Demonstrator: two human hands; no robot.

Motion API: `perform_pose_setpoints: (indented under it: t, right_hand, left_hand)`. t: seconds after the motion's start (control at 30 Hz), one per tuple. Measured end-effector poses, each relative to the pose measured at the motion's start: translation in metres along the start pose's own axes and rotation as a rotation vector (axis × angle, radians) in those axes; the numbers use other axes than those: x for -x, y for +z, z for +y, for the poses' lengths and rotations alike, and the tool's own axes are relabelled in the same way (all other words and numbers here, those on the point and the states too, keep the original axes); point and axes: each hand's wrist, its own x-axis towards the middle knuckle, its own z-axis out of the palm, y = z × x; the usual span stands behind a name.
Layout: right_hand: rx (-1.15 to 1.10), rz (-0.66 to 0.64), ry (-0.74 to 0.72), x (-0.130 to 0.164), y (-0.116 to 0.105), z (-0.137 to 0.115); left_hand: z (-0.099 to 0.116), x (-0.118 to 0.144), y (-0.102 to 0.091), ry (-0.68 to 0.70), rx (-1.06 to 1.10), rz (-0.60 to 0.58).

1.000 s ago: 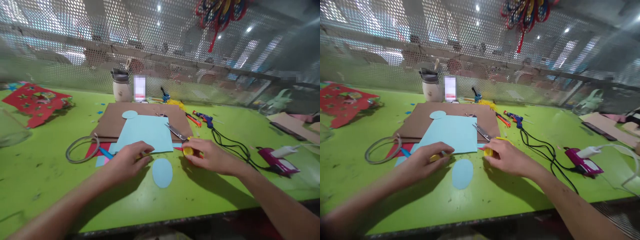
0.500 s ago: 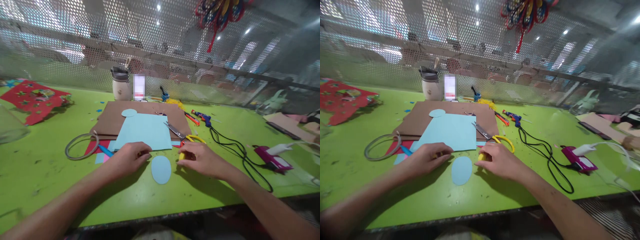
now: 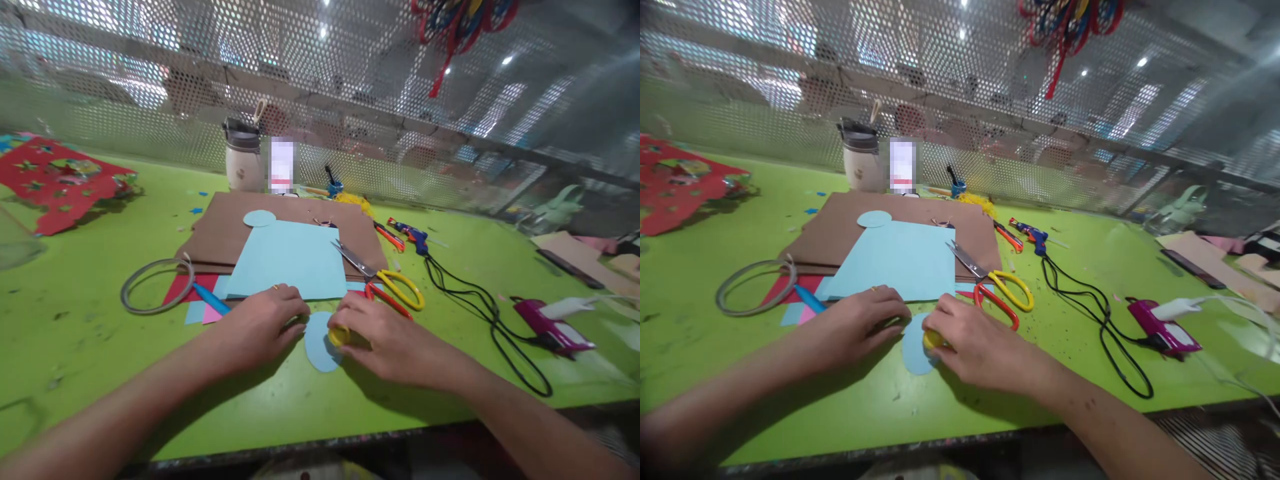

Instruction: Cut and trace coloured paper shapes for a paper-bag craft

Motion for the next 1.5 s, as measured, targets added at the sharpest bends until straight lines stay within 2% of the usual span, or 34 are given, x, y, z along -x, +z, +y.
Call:
perform_pose_setpoints:
  t: [0.13,0.37,1.03,1.17,1.27,1.5]
  right_hand:
    - [-0.013,-0.027,-0.035,-0.006,0.008,-0.002]
    - [-0.028,-0.056,0.009,-0.012,0.017,0.002]
    - [-0.072,-0.017,0.095,-0.008,0.019,0.007]
    - [-0.104,0.066,0.068,-0.001,0.008,0.009]
    - [-0.122,0.188,0.078,0.005,-0.003,0.015]
    - [-0.178,0.47,0.152,0.006,-0.011,0.032]
  left_hand:
    - [0.001,0.0,0.001,0.022,0.002,0.008]
    - [0.002,-0.001,0.001,0.022,-0.001,-0.004]
    - [-0.001,-0.002,0.001,0.028,-0.025,-0.058]
    - [0.0,-0.001,0.001,0.01,-0.025,-0.063]
    - [0.001,0.0,-0.001,-0.013,-0.009,-0.046]
    - [0.0,0.004,-0.008,0.006,0.053,0.14]
